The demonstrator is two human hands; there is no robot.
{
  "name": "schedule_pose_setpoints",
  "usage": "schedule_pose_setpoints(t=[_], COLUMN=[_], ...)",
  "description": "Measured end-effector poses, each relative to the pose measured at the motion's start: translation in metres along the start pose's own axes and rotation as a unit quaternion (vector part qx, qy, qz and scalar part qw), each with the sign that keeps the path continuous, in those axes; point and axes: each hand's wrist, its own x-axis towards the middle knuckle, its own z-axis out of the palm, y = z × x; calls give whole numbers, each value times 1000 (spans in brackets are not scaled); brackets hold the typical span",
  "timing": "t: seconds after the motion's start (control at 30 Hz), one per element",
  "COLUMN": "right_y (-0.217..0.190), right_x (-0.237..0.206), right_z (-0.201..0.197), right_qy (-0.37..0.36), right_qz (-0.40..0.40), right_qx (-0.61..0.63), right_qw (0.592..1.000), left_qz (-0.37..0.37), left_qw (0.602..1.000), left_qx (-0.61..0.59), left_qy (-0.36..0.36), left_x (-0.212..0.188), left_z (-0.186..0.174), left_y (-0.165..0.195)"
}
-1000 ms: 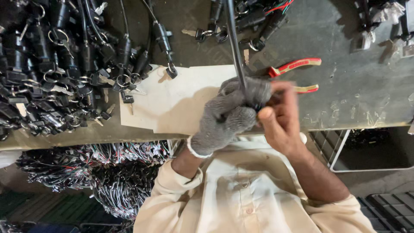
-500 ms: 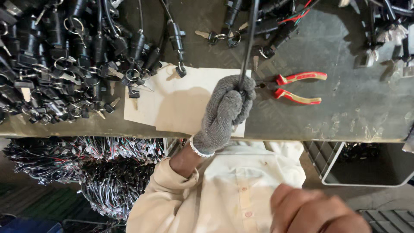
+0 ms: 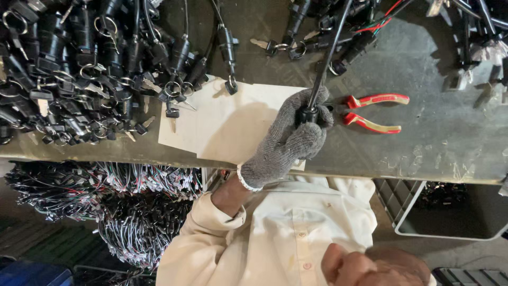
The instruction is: The person attaches black connector housings to the ends of electrical cables at a workbench, threading the wire ends into the connectors and pressing them together by hand, occasionally using pliers to grip or crimp parts. They work through multiple cables one at a time, setting finished assemblies aside on the bench.
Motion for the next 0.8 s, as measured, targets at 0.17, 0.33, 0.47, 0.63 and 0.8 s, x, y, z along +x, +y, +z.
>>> schedule_pose_setpoints(t=[0.17,0.33,0.47,0.63,0.8], right_y=[-1,8,13,34,41], right_x=[21,28,53,143,203], right_z=[-8,8,9,22,100], right_qy=[-82,20,43,93,-160], right_qz=[18,15,25,139,128], right_qx=[149,207,341,725,492], right_qw=[985,978,939,669,846], left_qz=[-37,-44,-62,-40,-20], left_qw=[998,995,994,998,999], left_qx=[-49,-84,-93,-29,15], left_qy=[8,14,18,36,29], left_x=[-2,-2,-2,-6,-13], left_z=[-1,-1,-3,-3,7], left_y=[3,4,1,1,10])
